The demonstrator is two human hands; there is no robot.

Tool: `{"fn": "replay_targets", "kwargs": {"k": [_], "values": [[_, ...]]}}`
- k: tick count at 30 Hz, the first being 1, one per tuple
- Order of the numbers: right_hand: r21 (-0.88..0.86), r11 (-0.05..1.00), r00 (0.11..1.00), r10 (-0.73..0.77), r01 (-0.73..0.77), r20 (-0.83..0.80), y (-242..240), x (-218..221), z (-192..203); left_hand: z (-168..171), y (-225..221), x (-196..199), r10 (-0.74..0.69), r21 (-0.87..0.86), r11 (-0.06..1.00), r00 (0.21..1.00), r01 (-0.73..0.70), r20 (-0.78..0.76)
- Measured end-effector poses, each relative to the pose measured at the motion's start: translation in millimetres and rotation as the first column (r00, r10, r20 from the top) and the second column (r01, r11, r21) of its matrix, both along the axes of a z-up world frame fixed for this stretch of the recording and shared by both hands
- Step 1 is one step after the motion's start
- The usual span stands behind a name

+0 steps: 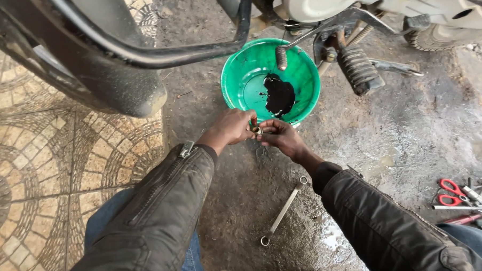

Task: Draining engine oil from a motorcycle by loosening the drain plug with a wrench and catching it in a basin.

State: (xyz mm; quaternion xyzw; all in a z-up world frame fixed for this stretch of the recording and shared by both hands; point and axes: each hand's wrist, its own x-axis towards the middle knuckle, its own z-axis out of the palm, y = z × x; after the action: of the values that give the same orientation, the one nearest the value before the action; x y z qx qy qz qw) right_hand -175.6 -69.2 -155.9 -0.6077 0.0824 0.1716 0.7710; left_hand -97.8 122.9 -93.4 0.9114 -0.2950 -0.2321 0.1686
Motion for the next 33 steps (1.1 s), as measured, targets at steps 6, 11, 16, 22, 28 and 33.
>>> {"fn": "replay_targets", "kwargs": {"k": [6,11,16,22,28,33], "values": [[-0.034,0.994,0.991,0.104,-0.107,-0.079,4,-11,-50,-1,10,-39,-0.016,0.026,1.000,1.000,0.017,-0.004],[-0.061,0.984,0.982,0.162,-0.168,-0.092,17,-26,-56,-35,14,-54,-0.009,0.092,0.996,0.999,0.004,0.052],[-0.336,0.891,0.952,0.280,-0.306,-0.125,0,-19,-56,-99,18,-49,-0.040,0.244,0.970,0.995,0.017,0.092],[-0.565,0.720,0.913,0.362,-0.403,-0.190,-34,-13,-48,-128,11,-55,-0.091,0.419,0.907,0.989,0.034,0.116],[-0.761,0.323,0.787,0.491,-0.563,-0.373,-144,-12,54,-63,-72,-63,-0.067,0.146,0.987,0.997,0.072,-0.035],[-0.793,0.476,0.923,0.246,-0.380,-0.295,-234,-68,172,4,-176,-99,-0.118,-0.129,0.987,0.982,0.099,-0.150]]}}
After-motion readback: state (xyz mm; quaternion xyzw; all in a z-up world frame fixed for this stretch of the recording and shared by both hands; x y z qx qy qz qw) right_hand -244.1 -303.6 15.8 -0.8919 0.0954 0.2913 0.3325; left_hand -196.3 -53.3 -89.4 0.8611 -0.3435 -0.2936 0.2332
